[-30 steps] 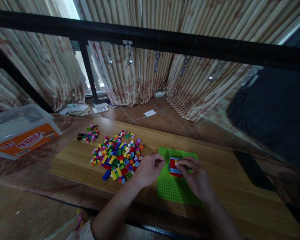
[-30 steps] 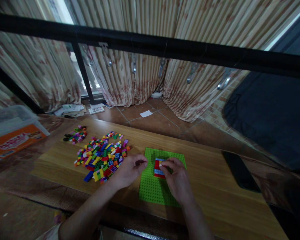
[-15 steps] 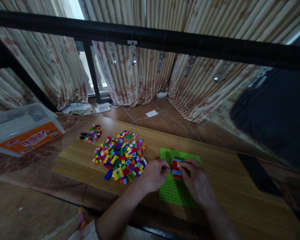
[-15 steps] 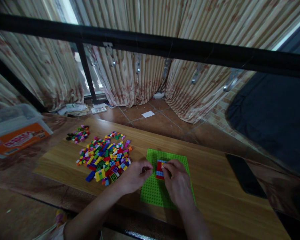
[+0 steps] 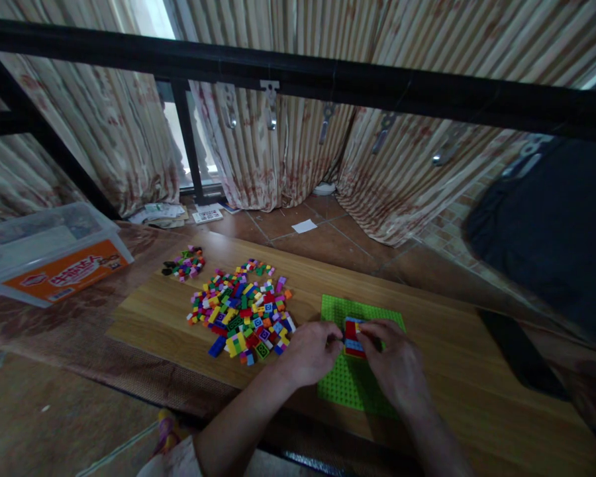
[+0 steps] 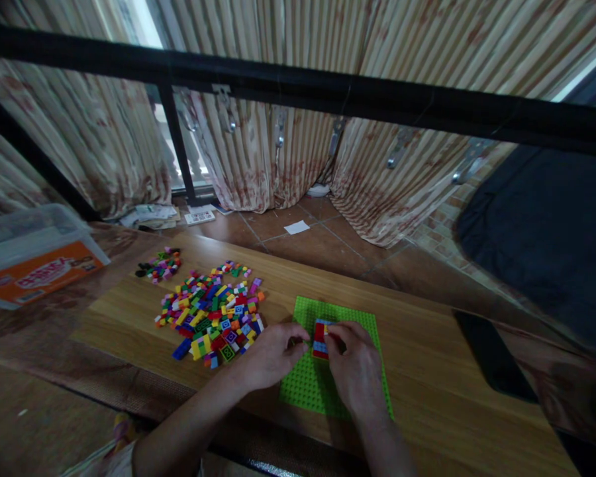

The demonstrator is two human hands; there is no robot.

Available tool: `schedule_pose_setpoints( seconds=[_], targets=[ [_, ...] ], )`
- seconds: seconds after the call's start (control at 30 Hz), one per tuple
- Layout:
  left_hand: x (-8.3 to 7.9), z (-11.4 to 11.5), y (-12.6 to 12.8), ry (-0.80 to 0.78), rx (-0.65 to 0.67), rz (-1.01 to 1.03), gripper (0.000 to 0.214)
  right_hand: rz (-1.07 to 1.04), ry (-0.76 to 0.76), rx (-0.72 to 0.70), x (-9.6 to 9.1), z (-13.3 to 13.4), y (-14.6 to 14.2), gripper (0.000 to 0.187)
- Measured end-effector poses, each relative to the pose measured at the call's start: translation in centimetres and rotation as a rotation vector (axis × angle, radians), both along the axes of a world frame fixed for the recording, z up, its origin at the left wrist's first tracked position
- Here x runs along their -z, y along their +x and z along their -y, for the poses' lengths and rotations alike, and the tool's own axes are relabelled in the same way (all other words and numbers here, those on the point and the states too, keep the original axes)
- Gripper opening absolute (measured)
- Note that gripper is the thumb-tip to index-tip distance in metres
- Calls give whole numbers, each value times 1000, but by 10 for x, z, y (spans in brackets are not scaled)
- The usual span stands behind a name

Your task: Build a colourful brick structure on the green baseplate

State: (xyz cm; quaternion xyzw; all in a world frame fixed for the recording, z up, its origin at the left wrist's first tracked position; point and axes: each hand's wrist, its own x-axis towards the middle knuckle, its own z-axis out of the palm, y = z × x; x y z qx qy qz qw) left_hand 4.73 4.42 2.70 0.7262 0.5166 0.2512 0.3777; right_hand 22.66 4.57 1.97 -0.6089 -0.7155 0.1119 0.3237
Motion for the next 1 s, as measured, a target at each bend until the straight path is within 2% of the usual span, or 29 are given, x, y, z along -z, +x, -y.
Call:
schedule_pose_setpoints(
  seconds=[0.2, 0.37, 0.57, 0.77, 1.0],
  targets=[
    [-4, 0, 0, 9, 8, -34, 22, -141, -110, 34, -1, -1, 7, 23],
    [-7, 1, 0, 14, 9, -44, 22, -192, -124, 88, -1, -2, 7, 28],
    [-6, 0, 0, 13, 16, -56, 22, -156, -77, 135, 4, -6, 3, 29],
    [-9, 1, -1, -14, 24, -80, 22, -104, -27, 121, 7, -8, 2, 29],
    [-9, 2, -1, -15, 31, -81, 23, -70, -47, 108, 9, -9, 2, 29]
  ],
)
